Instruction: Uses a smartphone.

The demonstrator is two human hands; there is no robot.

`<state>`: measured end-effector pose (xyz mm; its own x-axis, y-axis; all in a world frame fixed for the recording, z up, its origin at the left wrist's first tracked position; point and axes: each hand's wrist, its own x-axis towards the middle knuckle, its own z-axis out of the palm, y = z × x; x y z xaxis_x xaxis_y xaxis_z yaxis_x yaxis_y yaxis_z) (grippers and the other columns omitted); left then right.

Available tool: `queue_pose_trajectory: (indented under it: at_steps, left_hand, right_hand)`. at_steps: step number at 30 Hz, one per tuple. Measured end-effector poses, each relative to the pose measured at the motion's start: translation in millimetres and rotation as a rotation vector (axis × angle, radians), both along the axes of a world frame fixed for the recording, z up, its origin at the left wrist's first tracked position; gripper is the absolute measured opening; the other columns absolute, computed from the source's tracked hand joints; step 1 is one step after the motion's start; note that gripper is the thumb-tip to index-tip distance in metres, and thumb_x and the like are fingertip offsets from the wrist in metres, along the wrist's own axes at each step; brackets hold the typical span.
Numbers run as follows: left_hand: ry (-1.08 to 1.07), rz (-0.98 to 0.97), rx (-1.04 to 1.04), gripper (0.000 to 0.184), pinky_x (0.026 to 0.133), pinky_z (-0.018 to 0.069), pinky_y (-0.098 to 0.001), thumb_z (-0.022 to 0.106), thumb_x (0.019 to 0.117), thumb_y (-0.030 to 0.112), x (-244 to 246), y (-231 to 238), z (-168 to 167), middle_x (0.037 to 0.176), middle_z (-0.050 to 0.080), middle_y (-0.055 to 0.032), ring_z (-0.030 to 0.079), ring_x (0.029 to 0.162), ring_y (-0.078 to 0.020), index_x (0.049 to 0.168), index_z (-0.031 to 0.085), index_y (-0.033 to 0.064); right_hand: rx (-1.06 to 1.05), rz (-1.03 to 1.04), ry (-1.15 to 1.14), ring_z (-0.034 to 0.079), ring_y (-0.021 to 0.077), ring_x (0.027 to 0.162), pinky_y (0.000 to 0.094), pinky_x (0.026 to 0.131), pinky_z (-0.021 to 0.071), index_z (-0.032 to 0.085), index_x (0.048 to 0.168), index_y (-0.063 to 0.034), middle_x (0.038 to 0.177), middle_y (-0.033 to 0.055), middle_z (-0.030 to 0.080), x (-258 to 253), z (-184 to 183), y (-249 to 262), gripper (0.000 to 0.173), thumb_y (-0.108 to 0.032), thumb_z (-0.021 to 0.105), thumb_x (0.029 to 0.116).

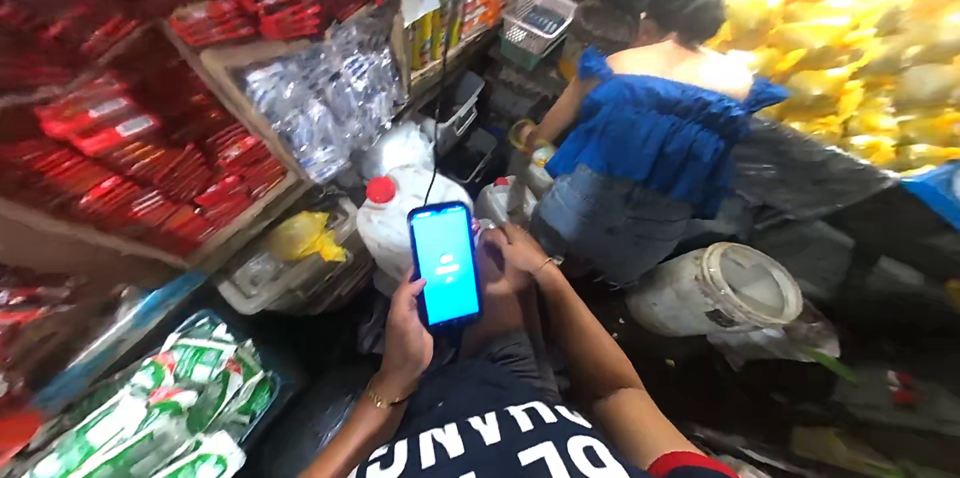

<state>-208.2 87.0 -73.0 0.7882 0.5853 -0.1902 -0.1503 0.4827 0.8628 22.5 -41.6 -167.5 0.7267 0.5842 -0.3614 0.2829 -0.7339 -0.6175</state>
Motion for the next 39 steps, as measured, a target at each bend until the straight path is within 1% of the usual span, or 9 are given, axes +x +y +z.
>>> queue_pose_trajectory:
  at_steps: [6, 11, 16, 20, 27, 30, 33, 36, 39]
  left_hand:
    - [0.061, 0.037, 0.008, 0.042, 0.087, 0.0587, -0.0272, 0.031, 0.1052, 0.013, -1.4, -6.5, 2.2, 0.113, 0.070, -0.0062, 0.069, 0.101, -0.0094, 0.141, 0.047, -0.0011]
    - [0.066, 0.035, -0.008, 0.045, 0.088, 0.0573, -0.0251, 0.031, 0.1050, 0.013, -4.6, -7.2, 5.0, 0.117, 0.067, -0.0071, 0.068, 0.102, -0.0080, 0.146, 0.042, -0.0016]
    - [0.084, 0.046, 0.001, 0.043, 0.087, 0.0579, -0.0261, 0.030, 0.1051, 0.013, -7.0, -5.8, 3.7, 0.115, 0.068, -0.0070, 0.069, 0.101, -0.0088, 0.143, 0.045, -0.0010]
    - [0.085, 0.051, 0.003, 0.043, 0.088, 0.0575, -0.0253, 0.029, 0.1066, 0.013, -7.9, -5.9, 1.5, 0.115, 0.067, -0.0062, 0.068, 0.101, -0.0075, 0.144, 0.043, -0.0016]
    - [0.059, 0.010, 0.029, 0.044, 0.089, 0.0573, -0.0266, 0.029, 0.1056, 0.014, -6.6, -3.2, 0.3, 0.118, 0.066, -0.0069, 0.067, 0.103, -0.0082, 0.144, 0.042, -0.0029]
    - [0.044, -0.025, 0.015, 0.046, 0.091, 0.0570, -0.0295, 0.028, 0.1061, 0.014, -9.8, -0.5, -3.7, 0.120, 0.064, -0.0102, 0.067, 0.105, -0.0111, 0.147, 0.037, -0.0044]
    - [0.063, -0.025, -0.028, 0.041, 0.087, 0.0582, -0.0303, 0.027, 0.1066, 0.013, -9.1, 1.5, -2.8, 0.110, 0.067, -0.0088, 0.069, 0.099, -0.0122, 0.142, 0.043, -0.0021]
    - [0.066, -0.031, -0.039, 0.043, 0.089, 0.0577, -0.0334, 0.028, 0.1053, 0.014, -9.3, 3.5, -7.5, 0.111, 0.068, -0.0108, 0.069, 0.100, -0.0152, 0.142, 0.046, 0.0004]
    - [0.069, -0.038, -0.027, 0.042, 0.090, 0.0569, -0.0332, 0.028, 0.1058, 0.015, -10.5, 3.4, -8.7, 0.113, 0.067, -0.0099, 0.068, 0.102, -0.0146, 0.141, 0.049, 0.0036]
  right_hand:
    - [-0.065, -0.023, 0.297, 0.050, 0.0331, 0.136, 0.0525, 0.115, 0.0350, 0.058, 0.136, 0.0025, 0.142, 0.0232, 0.056, 43.8, -0.5, 18.6, 0.052, -0.038, 0.038, 0.1105]
    - [-0.120, 0.078, 0.266, 0.049, 0.0326, 0.138, 0.0513, 0.116, 0.0334, 0.060, 0.135, 0.0015, 0.143, 0.0226, 0.056, 53.3, -2.9, 27.5, 0.046, -0.031, 0.039, 0.1112]
    - [-0.201, 0.018, 0.181, 0.048, 0.0364, 0.139, 0.0574, 0.115, 0.0339, 0.060, 0.135, 0.0024, 0.143, 0.0240, 0.055, 57.5, -7.4, 31.4, 0.054, -0.040, 0.041, 0.1086]
    - [-0.278, 0.014, 0.094, 0.048, 0.0367, 0.139, 0.0591, 0.114, 0.0347, 0.060, 0.135, 0.0019, 0.144, 0.0230, 0.055, 51.5, 0.6, 29.5, 0.058, -0.044, 0.034, 0.1089]
    - [-0.138, 0.072, 0.116, 0.043, 0.0379, 0.143, 0.0555, 0.119, 0.0288, 0.055, 0.142, 0.0011, 0.149, 0.0247, 0.049, 46.3, 9.2, 22.9, 0.046, -0.026, 0.033, 0.1120]
    - [-0.184, 0.069, 0.025, 0.047, 0.0413, 0.139, 0.0618, 0.116, 0.0321, 0.061, 0.138, -0.0035, 0.144, 0.0239, 0.055, 55.1, -19.3, 22.3, 0.047, -0.031, 0.034, 0.1117]
    - [-0.246, 0.053, -0.052, 0.046, 0.0425, 0.139, 0.0644, 0.114, 0.0327, 0.062, 0.138, -0.0042, 0.145, 0.0237, 0.055, 55.0, -20.3, 23.4, 0.050, -0.037, 0.034, 0.1110]
    - [-0.231, -0.008, -0.045, 0.045, 0.0426, 0.140, 0.0638, 0.114, 0.0325, 0.060, 0.138, -0.0012, 0.145, 0.0251, 0.054, 50.3, -12.7, 25.8, 0.053, -0.038, 0.033, 0.1107]
    - [-0.093, -0.011, 0.013, 0.046, 0.0434, 0.138, 0.0639, 0.115, 0.0314, 0.060, 0.137, 0.0000, 0.142, 0.0270, 0.055, 58.6, -34.8, 22.8, 0.052, -0.037, 0.036, 0.1108]
